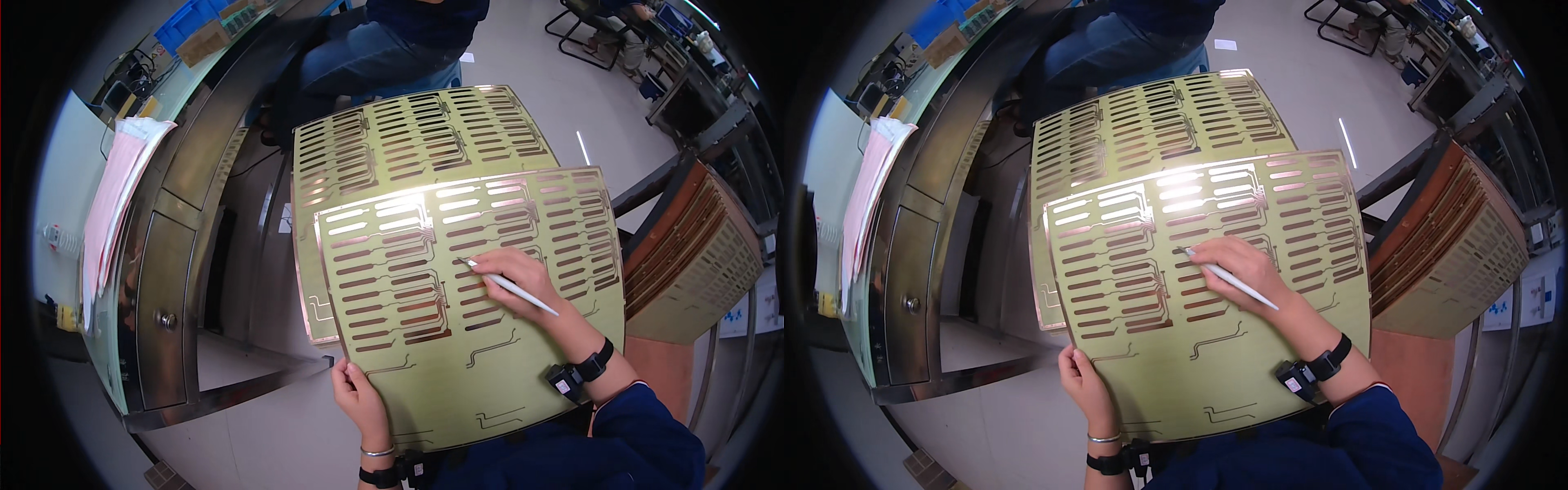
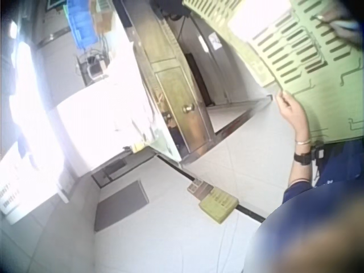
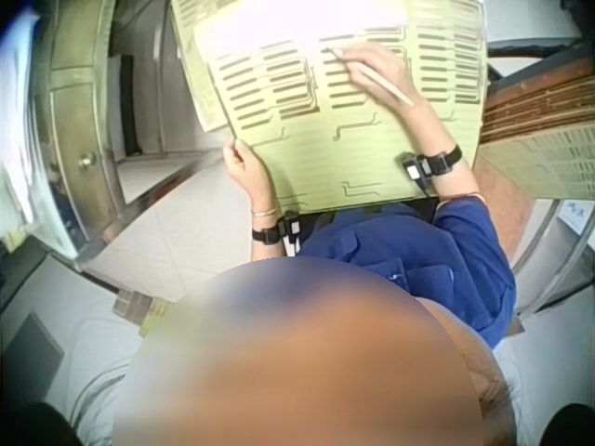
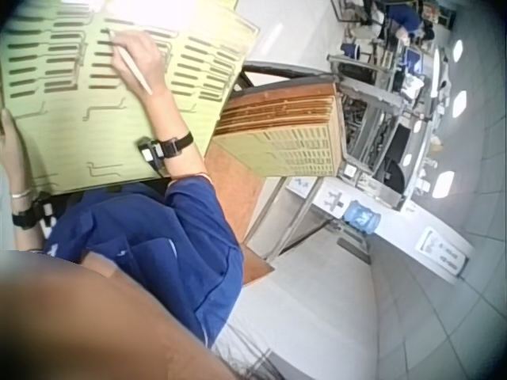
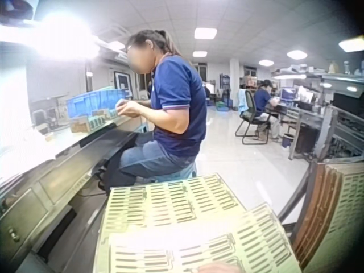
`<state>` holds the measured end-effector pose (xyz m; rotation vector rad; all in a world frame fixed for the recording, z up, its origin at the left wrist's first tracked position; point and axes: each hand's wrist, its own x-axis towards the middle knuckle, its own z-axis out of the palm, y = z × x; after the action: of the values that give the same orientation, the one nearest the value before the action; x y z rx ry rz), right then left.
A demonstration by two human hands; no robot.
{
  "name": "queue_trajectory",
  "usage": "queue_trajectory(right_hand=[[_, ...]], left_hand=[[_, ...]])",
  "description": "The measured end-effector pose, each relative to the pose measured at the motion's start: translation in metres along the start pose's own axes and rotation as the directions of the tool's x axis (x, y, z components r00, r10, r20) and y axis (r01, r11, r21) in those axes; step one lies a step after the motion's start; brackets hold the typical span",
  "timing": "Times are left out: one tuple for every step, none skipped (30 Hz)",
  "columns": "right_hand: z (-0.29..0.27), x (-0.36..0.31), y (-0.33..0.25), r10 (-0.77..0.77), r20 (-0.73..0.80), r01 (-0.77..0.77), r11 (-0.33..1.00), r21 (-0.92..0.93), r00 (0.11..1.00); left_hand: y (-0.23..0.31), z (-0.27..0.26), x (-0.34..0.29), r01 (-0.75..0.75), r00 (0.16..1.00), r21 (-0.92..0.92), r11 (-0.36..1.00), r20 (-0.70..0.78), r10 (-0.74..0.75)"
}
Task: Picking up large circuit board panels from a stack and inspecting or marking them with a pen.
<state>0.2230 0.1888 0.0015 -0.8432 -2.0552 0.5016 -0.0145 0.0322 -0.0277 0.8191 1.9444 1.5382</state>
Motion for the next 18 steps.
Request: queue_trajectory(right_hand=[[0.000,-0.001,0.000,-0.002,0.001,0.002,1.000,-0.008,1.000],[0.001,-0.001,0.000,-0.005,0.001,0.005,1.000,-0.015,1.000],[0.000,-0.001,0.000,-0.005,0.001,0.005,1.000,-0.016,1.000],[0.000,-0.001,0.000,-0.001,0.005,0.001,1.000,-0.006,1.000],[0.000,-0.001,0.000,0.003,0.009,-0.003,1.000,0.005,1.000],[0.001,-0.001,0.000,0.004,0.009,-0.004,1.000,0.004,1.000],[0.002,-0.001,0.001,0.011,-0.012,-0.012,1.000,-0.019,1.000],[0.003,-0.001,0.001,0.019,-0.033,-0.020,0.999,-0.041,0.999],[0.002,-0.002,0.000,0.020,-0.034,-0.021,0.999,-0.041,0.999],[0.001,-0.002,-0.001,0.033,-0.032,-0.033,0.999,-0.007,0.999],[0.000,-0.002,-0.001,0.045,-0.029,-0.044,0.999,0.029,0.999],[-0.002,-0.002,-0.002,0.045,-0.031,-0.044,0.999,0.029,0.999],[-0.005,-0.002,-0.003,0.100,-0.019,-0.098,0.991,0.091,0.995],[-0.009,-0.003,-0.003,0.157,-0.005,-0.154,0.977,0.150,0.988],[-0.013,-0.005,-0.002,0.160,-0.007,-0.158,0.976,0.149,0.987],[-0.017,-0.007,-0.001,0.119,-0.009,-0.118,0.989,0.089,0.993],[-0.021,-0.009,0.000,0.077,-0.008,-0.077,0.997,0.029,0.997],[-0.021,-0.013,0.000,0.116,-0.003,-0.116,0.992,0.044,0.993]], left_hand=[[0.001,0.000,0.000,0.001,1.000,0.000,1.000,0.000,-0.001],[0.002,0.000,0.000,-0.001,1.000,0.001,1.000,0.001,0.001],[0.002,0.000,0.000,-0.004,1.000,0.002,1.000,0.001,0.004],[0.002,0.000,0.000,-0.004,1.000,0.002,1.000,0.002,0.004],[0.001,0.000,-0.001,-0.015,1.000,0.006,1.000,-0.003,0.015],[0.000,-0.001,-0.001,-0.026,1.000,0.010,1.000,-0.008,0.026],[0.000,-0.001,-0.001,-0.026,1.000,0.010,1.000,-0.008,0.026],[0.000,-0.001,-0.001,-0.024,1.000,0.016,1.000,-0.003,0.024],[0.001,-0.001,-0.001,-0.022,1.000,0.022,1.000,0.001,0.022],[0.000,-0.001,-0.001,-0.022,1.000,0.023,0.999,0.003,0.022],[-0.002,-0.001,-0.001,-0.015,1.000,0.012,1.000,0.003,0.015],[-0.003,-0.001,-0.001,-0.009,1.000,0.002,1.000,0.004,0.009],[-0.004,-0.001,0.000,-0.010,1.000,0.003,1.000,0.005,0.010],[-0.005,-0.001,0.000,-0.021,1.000,0.007,1.000,0.007,0.021],[-0.005,-0.001,0.000,-0.031,0.999,0.012,0.999,0.008,0.031],[-0.007,-0.002,0.000,-0.031,0.999,0.013,0.999,0.012,0.031],[-0.008,-0.002,0.000,-0.021,1.000,0.026,0.999,-0.005,0.021],[-0.009,-0.002,0.000,-0.011,1.000,0.040,0.999,-0.023,0.012]])
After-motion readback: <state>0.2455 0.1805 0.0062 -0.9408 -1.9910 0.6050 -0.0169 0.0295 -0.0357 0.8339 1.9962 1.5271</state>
